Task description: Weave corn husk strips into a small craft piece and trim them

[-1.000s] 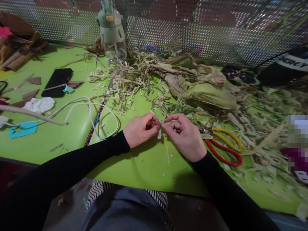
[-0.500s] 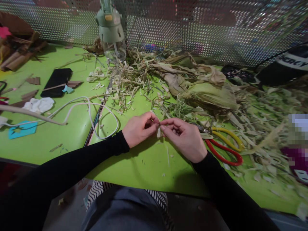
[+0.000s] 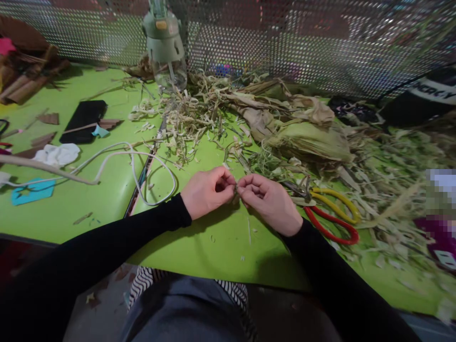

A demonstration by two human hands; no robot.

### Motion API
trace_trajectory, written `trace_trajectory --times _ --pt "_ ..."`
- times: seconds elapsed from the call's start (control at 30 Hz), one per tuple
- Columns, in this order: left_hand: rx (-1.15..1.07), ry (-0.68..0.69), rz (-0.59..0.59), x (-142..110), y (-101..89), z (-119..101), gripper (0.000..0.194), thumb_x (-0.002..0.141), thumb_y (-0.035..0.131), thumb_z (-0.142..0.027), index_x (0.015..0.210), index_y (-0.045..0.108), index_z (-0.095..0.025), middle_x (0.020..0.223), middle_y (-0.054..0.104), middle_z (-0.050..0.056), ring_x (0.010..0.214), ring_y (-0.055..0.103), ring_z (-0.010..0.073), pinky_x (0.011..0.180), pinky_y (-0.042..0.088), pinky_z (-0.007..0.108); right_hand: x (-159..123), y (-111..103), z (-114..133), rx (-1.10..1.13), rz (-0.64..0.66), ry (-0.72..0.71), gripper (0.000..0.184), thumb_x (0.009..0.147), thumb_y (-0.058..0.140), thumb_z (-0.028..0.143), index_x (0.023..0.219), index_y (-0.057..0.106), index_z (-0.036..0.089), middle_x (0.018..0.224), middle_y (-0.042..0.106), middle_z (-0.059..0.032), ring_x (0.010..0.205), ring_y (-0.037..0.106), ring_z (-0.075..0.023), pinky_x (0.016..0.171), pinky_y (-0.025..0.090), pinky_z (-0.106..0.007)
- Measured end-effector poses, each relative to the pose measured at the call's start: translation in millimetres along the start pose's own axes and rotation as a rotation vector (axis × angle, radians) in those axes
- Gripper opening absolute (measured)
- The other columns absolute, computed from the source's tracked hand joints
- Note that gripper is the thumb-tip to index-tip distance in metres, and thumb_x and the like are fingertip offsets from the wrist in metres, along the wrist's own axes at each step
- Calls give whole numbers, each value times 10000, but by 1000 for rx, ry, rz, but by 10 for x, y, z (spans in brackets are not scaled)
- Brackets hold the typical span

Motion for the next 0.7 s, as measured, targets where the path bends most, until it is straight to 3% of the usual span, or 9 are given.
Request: trace_trajectory --times 0.27,0.43,0.7 --pt "-133 41 55 33 -11 38 124 808 549 -268 856 538 -155 704 657 -3 596 579 91 587 451 214 22 1 -116 196 60 63 181 791 613 338 824 575 164 471 455 84 389 339 -42 379 251 -177" --pt "-32 97 11 15 -33 -7 90 813 547 -241 833 545 -153 717 668 -1 601 586 87 597 454 209 30 20 -126 306 22 115 216 774 643 364 822 584 162 467 434 91 371 292 -27 356 195 -172" --pt "25 187 -74 -45 -41 -40 121 814 564 -263 851 563 -148 737 665 -2 581 595 72 574 457 191 30 1 -117 273 -28 103 233 787 645 387 819 586 163 471 453 90 374 315 -26 362 220 -173"
Point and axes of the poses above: each hand's wrist, its own x-axis towards the middle knuckle, its own y-axis out of the palm, z = x × y, the point moved 4 cm from there along x, towards the middle knuckle
